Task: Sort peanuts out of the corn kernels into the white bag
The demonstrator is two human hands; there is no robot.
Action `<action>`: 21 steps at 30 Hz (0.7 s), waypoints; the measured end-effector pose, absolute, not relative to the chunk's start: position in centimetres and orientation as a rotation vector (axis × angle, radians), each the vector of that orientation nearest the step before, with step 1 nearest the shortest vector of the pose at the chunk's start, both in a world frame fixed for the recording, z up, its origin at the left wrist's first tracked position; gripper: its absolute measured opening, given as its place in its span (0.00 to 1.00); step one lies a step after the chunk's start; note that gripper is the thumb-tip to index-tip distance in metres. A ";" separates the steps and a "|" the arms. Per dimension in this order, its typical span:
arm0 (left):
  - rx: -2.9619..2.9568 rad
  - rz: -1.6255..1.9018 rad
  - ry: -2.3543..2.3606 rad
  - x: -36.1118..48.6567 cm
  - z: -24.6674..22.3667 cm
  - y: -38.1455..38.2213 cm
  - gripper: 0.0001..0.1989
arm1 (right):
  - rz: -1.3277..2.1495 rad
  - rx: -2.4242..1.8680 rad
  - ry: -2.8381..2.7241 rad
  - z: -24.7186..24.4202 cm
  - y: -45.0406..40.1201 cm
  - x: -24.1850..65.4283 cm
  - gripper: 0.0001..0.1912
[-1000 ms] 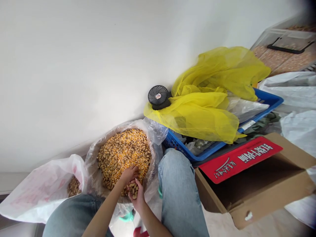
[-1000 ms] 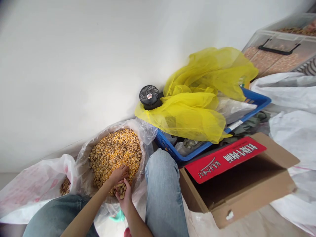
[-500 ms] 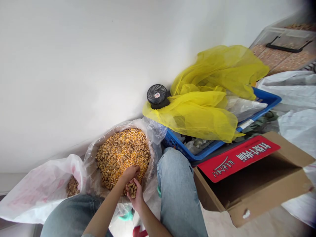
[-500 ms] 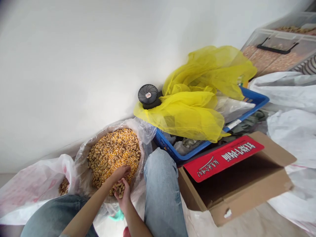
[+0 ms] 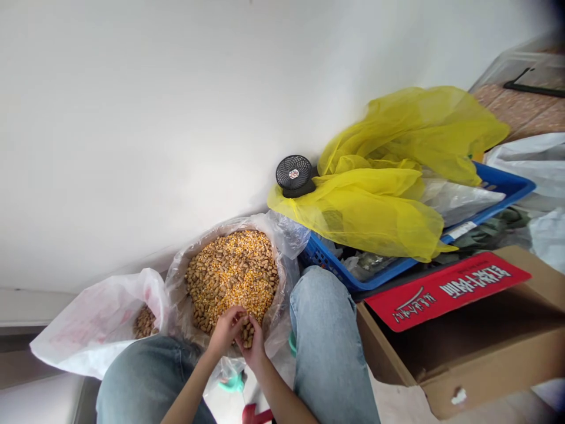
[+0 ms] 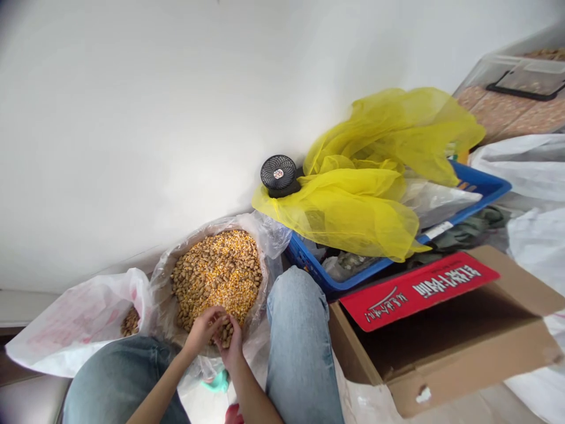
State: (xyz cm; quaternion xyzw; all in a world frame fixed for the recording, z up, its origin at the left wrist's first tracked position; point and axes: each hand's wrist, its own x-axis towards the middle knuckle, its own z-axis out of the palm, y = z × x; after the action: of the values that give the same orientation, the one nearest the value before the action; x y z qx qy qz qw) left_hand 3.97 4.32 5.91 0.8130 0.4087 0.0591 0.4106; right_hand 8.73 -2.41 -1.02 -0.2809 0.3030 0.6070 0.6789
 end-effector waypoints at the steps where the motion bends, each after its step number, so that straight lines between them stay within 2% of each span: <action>1: 2.079 0.109 0.991 3.6 6.1 3.6 0.10 | 1.370 -0.595 0.716 -1.0 -2.5 8.7 0.08; 9: 2.420 -0.114 0.872 2.8 4.8 1.2 0.11 | 1.417 -0.539 0.656 -1.5 -3.2 8.4 0.07; 13: 2.484 0.000 0.892 2.5 5.7 1.3 0.11 | 1.444 -0.556 0.632 -1.3 -3.2 8.5 0.08; 18: 2.164 0.241 1.193 1.4 5.4 3.4 0.16 | 1.539 -0.649 0.649 0.1 -3.4 8.7 0.12; 21: 2.042 0.245 1.312 1.0 4.4 5.2 0.18 | 1.637 -0.632 0.573 1.2 -3.8 8.2 0.14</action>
State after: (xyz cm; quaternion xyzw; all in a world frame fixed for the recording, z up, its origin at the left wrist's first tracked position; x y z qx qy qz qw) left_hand 0.97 5.25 4.43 0.7860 0.5052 0.0944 0.3437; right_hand 8.18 -3.80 1.20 -0.2730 0.2477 0.7071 0.6034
